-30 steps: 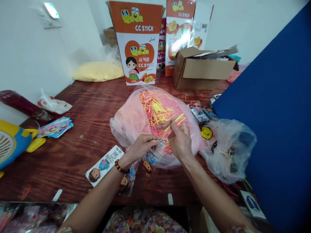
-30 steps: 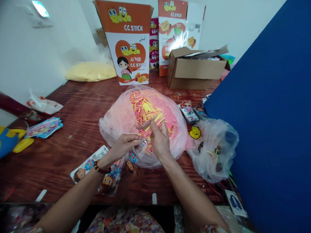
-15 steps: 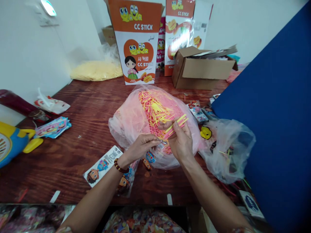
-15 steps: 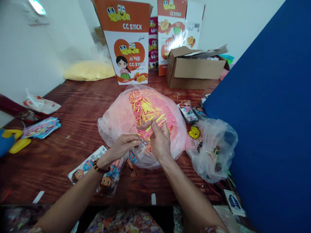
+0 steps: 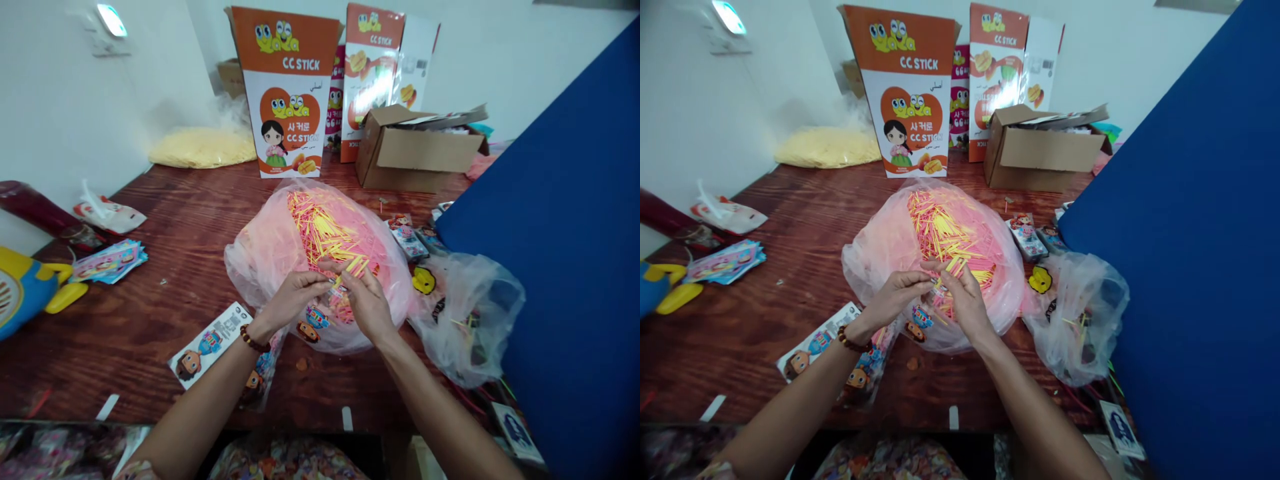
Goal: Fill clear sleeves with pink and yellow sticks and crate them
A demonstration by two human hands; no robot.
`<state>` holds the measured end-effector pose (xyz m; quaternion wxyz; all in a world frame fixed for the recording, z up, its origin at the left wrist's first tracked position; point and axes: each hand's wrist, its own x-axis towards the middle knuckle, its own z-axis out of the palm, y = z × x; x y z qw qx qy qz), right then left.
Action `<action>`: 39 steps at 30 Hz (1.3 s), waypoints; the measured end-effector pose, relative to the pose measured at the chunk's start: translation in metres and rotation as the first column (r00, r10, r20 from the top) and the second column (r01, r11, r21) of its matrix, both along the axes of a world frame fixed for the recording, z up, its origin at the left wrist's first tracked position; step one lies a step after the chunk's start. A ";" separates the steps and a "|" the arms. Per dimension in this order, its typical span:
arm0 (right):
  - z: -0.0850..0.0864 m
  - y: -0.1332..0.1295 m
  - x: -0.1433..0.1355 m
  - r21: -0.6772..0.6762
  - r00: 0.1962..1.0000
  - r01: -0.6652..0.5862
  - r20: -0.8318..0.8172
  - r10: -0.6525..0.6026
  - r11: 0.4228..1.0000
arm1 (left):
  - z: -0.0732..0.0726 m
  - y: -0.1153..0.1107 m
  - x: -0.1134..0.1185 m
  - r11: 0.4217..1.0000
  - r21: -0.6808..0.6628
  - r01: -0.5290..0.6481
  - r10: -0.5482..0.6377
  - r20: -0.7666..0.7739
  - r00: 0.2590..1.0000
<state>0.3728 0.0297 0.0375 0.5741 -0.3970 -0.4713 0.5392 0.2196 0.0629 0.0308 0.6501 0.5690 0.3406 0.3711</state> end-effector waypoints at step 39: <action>0.004 0.016 0.020 -0.027 0.969 0.042 0.246 -0.034 0.999 | -0.012 -0.007 -0.001 0.974 -0.169 -0.151 0.174 0.126 0.977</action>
